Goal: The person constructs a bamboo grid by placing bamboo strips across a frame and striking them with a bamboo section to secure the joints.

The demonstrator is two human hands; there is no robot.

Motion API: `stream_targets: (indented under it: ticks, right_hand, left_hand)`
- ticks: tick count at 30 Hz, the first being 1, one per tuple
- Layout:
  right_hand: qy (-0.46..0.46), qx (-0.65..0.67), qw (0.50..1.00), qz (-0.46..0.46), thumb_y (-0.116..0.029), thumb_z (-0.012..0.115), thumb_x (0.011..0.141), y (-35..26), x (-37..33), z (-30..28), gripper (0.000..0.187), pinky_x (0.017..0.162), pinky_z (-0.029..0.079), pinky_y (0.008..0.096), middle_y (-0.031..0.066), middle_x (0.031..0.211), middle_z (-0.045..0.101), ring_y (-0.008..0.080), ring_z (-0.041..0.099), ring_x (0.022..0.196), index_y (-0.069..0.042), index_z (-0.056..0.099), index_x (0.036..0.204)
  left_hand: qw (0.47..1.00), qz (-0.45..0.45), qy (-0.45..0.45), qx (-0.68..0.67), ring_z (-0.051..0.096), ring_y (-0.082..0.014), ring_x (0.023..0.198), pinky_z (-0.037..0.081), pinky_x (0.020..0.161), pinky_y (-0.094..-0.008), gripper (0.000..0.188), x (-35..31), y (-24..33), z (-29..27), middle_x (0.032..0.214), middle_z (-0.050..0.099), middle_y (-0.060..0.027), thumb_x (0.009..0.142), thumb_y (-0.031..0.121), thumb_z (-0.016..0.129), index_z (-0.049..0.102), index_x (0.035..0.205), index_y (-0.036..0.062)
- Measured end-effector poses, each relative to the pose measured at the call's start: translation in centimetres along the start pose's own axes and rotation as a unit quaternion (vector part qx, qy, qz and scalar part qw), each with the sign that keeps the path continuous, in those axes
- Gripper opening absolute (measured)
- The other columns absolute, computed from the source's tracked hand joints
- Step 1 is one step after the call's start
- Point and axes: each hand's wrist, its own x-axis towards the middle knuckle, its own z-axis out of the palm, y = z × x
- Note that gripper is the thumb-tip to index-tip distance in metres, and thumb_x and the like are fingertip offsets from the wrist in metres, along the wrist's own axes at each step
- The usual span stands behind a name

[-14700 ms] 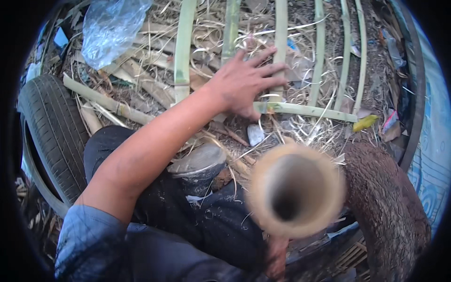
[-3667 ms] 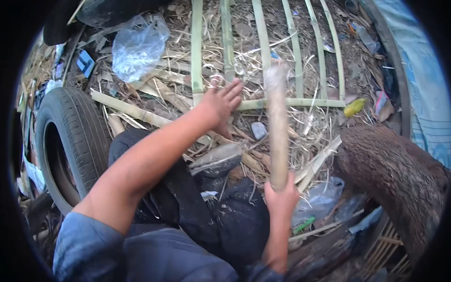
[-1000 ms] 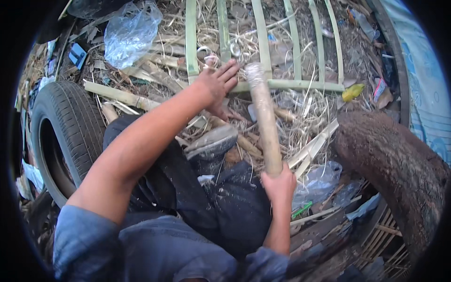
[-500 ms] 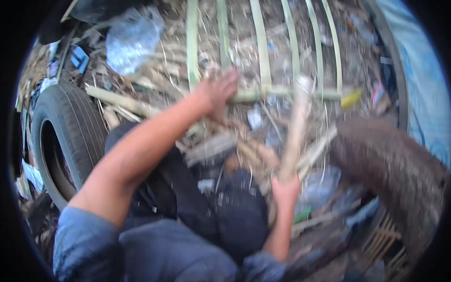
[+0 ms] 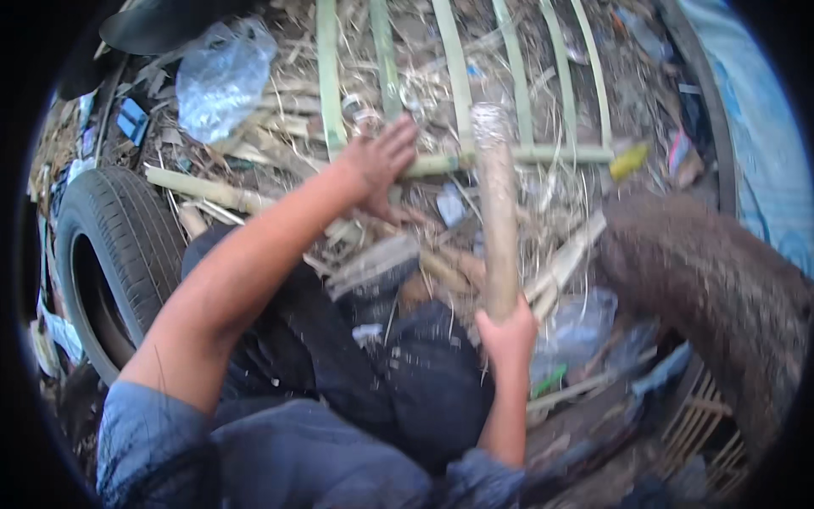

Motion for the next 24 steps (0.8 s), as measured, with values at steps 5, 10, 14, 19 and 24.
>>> stream_targets:
  ticks: [5,10,14,19,24]
  right_hand:
    - [-0.061,-0.096,0.992,0.048,-0.021,0.074,0.067,1.0,0.7,1.6,0.041,0.076,0.054,0.0467,0.0242,0.084,0.070,0.0416,0.069,0.082,0.000,0.066,0.101]
    - [-0.035,0.061,0.997,-0.031,-0.016,0.073,0.067,-2.8,-2.1,0.3,0.043,0.076,0.055,0.0434,0.0237,0.090,0.071,0.0372,0.071,0.085,0.001,0.066,0.106]
    - [0.018,-0.001,1.000,-0.023,-0.009,0.073,0.067,0.5,0.3,0.3,0.040,0.074,0.055,0.0380,0.0168,0.090,0.073,0.0262,0.073,0.082,0.003,0.066,0.105]
    - [0.091,0.035,0.993,-0.066,-0.015,0.074,0.067,-4.5,-0.9,-2.9,0.033,0.072,0.054,0.0423,0.0184,0.079,0.071,0.0348,0.072,0.077,-0.001,0.065,0.095]
    - [0.106,-0.026,0.994,0.013,-0.025,0.073,0.068,-1.9,-2.9,-6.2,0.040,0.074,0.054,0.0469,0.0219,0.082,0.070,0.0407,0.069,0.080,-0.002,0.065,0.099]
  left_hand:
    - [1.000,0.002,0.001,-0.017,-0.004,-0.0268,0.154,0.010,0.120,-0.0602,0.124,-0.4,-0.7,1.0,0.166,0.004,-0.0123,0.064,0.080,0.068,0.026,0.155,0.0070]
    - [1.000,0.004,-0.014,-0.002,-0.003,-0.0278,0.154,0.004,0.119,-0.0628,0.123,-0.2,0.0,3.0,0.166,0.003,-0.0132,0.067,0.083,0.062,0.023,0.156,0.0081]
    - [0.999,0.011,-0.023,0.023,-0.001,-0.0275,0.154,0.009,0.119,-0.0629,0.122,-0.2,-0.1,1.4,0.166,0.004,-0.0129,0.066,0.081,0.064,0.025,0.156,0.0072]
    - [1.000,-0.001,0.018,0.014,0.000,-0.0279,0.154,0.014,0.117,-0.0632,0.119,0.0,-0.6,1.2,0.166,0.005,-0.0152,0.066,0.079,0.067,0.030,0.152,0.0061]
    - [0.994,-0.029,0.102,0.032,0.005,-0.0329,0.153,0.013,0.117,-0.0644,0.113,-2.3,0.2,0.9,0.165,0.007,-0.0188,0.068,0.072,0.070,0.028,0.152,0.0091]
